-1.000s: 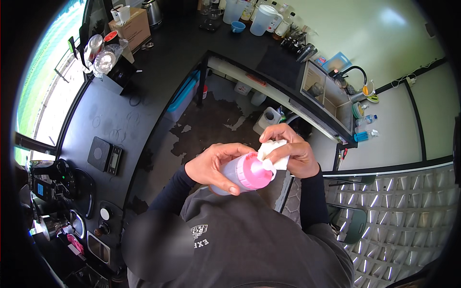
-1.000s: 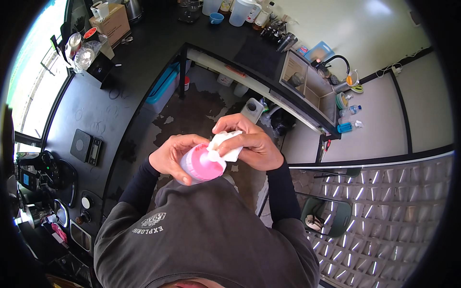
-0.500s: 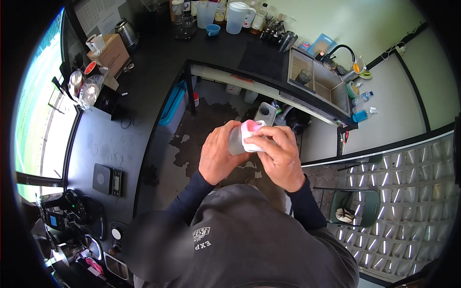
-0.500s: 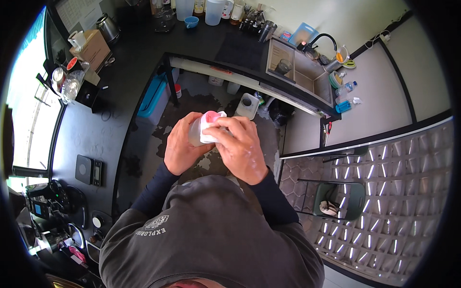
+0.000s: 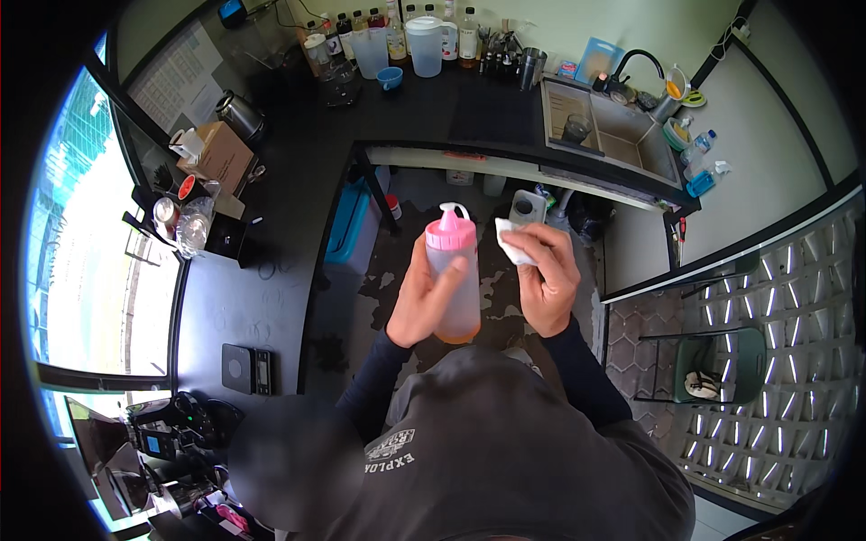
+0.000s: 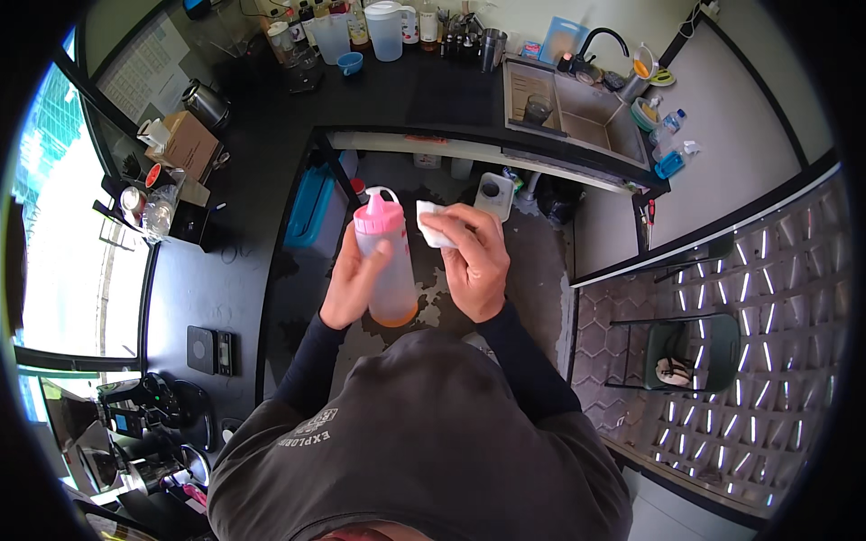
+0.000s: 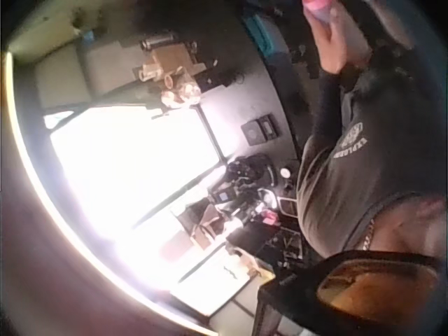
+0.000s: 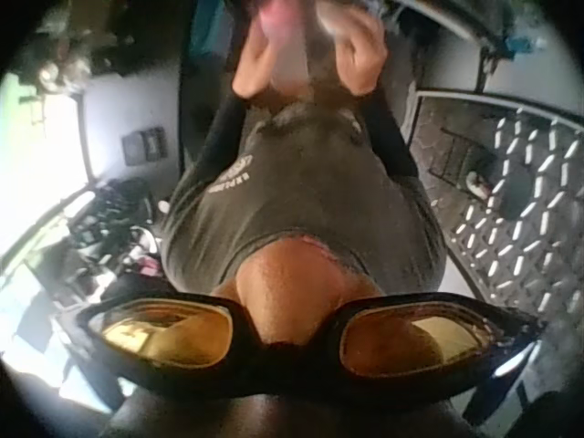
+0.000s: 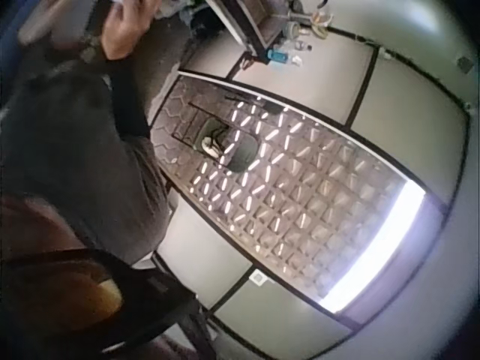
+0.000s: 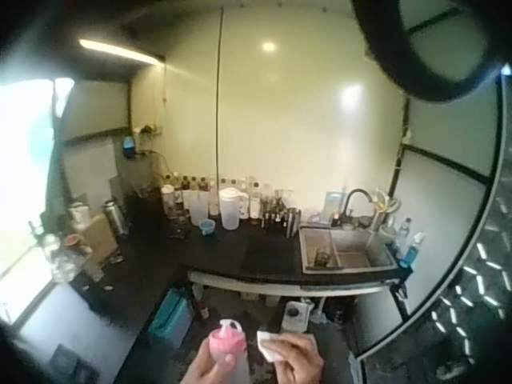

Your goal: The recorder cleans the exterior of several syrup or sauce squeeze bottles at a coffee shop station.

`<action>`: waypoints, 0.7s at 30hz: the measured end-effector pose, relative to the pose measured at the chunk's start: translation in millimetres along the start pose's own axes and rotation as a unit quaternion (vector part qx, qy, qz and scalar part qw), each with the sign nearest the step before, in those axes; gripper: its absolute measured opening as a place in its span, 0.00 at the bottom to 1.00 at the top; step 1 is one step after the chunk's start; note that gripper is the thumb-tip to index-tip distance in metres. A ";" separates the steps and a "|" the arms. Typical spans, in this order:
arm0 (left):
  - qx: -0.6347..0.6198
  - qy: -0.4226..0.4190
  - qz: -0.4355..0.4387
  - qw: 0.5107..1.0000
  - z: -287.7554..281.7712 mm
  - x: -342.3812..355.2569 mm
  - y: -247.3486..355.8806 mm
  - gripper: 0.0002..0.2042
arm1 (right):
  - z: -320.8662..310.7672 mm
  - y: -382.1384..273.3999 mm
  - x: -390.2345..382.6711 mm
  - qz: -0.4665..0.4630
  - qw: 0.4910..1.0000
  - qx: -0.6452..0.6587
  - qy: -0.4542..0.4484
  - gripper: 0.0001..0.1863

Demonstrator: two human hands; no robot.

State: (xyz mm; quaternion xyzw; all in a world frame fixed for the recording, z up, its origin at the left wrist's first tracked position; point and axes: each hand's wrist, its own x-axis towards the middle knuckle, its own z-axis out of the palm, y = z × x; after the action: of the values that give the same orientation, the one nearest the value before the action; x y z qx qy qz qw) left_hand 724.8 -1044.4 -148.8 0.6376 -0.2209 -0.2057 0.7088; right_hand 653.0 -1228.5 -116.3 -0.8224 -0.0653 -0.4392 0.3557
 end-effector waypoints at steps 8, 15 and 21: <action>-0.250 0.072 0.081 0.962 -11.0 15.4 17.2 0.23 | 9.6 -8.4 -34.4 -0.079 0.986 0.022 -0.146 0.22; -0.187 0.076 0.082 0.976 -7.8 19.8 21.3 0.22 | 0.4 0.0 -13.0 -0.059 0.994 0.059 -0.076 0.19; -0.271 0.093 0.017 0.958 -10.1 26.5 32.4 0.23 | -7.7 13.0 -14.1 -0.137 0.969 0.023 -0.207 0.21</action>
State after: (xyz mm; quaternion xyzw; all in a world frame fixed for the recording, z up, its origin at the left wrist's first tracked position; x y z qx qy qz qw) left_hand 752.6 -1048.1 -116.2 0.4343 -0.1002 -0.1855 0.8757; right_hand 644.7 -1240.2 -131.3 -0.8702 -0.2593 -0.3025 0.2897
